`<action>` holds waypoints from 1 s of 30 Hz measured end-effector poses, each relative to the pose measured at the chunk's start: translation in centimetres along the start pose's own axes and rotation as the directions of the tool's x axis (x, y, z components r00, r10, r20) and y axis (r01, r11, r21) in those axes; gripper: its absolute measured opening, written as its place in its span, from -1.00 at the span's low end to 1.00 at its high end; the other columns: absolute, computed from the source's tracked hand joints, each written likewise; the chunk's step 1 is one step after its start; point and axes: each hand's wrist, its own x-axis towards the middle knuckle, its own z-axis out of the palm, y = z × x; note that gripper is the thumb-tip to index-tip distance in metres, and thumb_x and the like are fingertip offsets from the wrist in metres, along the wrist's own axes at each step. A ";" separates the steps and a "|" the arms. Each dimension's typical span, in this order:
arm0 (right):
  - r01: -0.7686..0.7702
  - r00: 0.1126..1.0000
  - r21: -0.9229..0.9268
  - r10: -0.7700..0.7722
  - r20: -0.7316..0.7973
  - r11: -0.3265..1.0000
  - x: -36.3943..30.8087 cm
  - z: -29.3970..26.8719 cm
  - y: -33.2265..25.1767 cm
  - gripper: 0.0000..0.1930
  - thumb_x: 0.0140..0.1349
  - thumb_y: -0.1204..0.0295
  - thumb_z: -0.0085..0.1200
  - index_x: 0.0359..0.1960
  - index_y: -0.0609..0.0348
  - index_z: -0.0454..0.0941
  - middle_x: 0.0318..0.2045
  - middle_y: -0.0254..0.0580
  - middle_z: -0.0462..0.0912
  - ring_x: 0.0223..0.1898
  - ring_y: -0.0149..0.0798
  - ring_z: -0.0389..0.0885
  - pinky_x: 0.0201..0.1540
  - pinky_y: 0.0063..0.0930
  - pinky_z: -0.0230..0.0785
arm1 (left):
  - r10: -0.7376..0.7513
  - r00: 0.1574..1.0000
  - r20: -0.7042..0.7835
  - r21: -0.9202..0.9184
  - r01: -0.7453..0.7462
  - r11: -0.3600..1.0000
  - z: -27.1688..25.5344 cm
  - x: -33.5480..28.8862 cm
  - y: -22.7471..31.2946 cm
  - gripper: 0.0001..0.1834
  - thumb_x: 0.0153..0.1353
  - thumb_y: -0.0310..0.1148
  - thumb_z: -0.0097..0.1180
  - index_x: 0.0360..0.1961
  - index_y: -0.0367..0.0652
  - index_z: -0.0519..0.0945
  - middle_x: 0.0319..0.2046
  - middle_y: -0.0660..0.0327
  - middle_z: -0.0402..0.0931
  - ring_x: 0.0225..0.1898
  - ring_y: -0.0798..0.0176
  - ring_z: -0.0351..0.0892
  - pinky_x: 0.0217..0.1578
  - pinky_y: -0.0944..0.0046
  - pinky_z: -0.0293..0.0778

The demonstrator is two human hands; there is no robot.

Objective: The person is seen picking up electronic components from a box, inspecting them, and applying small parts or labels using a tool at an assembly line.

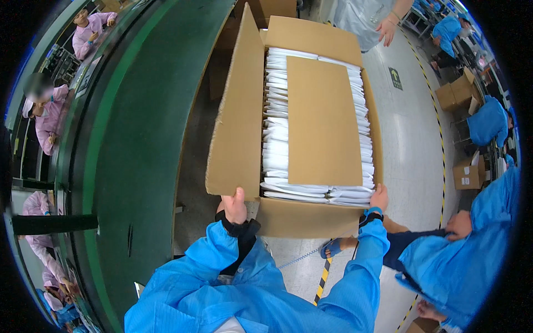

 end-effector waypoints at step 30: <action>0.190 0.981 0.063 -0.188 -0.042 0.980 6.4 2.8 -0.4 -0.48 0.20 0.19 -0.13 0.10 0.33 0.27 0.08 0.23 0.34 0.14 0.13 0.26 0.19 -0.23 0.09 | -0.724 0.670 0.160 -0.875 0.436 0.210 -1.2 -0.8 -11.6 -0.43 0.30 0.10 -0.36 0.04 -0.17 0.28 -0.14 0.07 0.49 -0.23 0.07 0.58 -0.34 0.05 0.59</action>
